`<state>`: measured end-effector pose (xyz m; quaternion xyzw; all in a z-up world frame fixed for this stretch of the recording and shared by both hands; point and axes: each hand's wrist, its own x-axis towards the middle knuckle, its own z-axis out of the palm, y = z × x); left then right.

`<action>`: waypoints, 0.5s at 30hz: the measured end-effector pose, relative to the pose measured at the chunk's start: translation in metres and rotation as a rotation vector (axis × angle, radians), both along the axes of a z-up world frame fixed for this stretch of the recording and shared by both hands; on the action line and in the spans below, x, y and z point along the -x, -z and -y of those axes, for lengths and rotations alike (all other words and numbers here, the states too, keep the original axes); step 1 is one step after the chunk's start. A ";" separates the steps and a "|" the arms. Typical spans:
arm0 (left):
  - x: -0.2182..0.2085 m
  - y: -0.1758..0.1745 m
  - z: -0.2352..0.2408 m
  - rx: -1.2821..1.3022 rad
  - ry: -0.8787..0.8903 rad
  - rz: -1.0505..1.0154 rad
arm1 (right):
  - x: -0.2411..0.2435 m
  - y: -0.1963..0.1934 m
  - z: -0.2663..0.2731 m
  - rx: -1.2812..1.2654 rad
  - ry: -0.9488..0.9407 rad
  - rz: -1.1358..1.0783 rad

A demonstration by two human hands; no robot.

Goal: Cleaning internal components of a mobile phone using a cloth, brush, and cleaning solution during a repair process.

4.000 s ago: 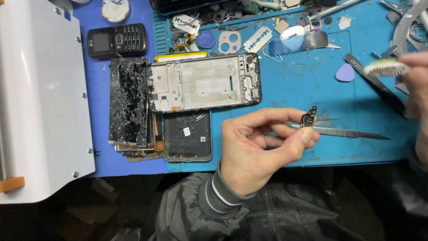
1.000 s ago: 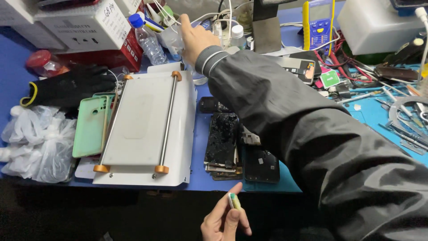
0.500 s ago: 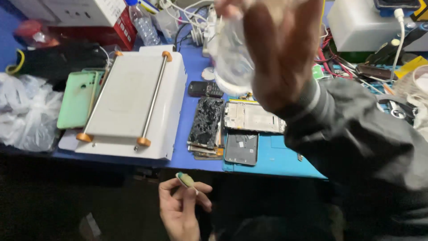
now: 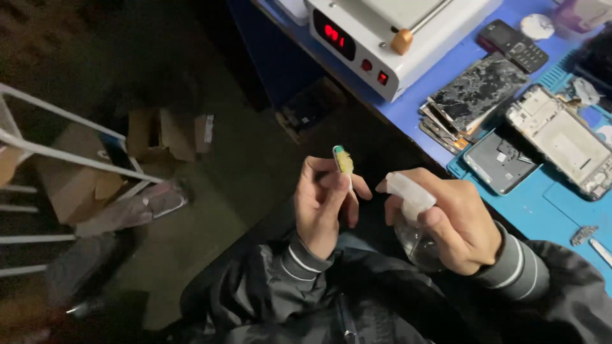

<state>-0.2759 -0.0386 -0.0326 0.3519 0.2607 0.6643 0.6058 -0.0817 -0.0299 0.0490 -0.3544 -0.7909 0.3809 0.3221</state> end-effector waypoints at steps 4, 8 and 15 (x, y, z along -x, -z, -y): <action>0.004 -0.003 0.005 -0.020 -0.006 0.015 | 0.014 -0.009 -0.013 -0.020 -0.095 -0.003; 0.003 -0.002 0.002 -0.040 0.012 0.033 | 0.017 -0.015 -0.016 -0.064 -0.066 0.050; -0.003 0.013 -0.014 0.006 0.082 0.075 | -0.020 -0.038 -0.029 -0.081 0.144 0.088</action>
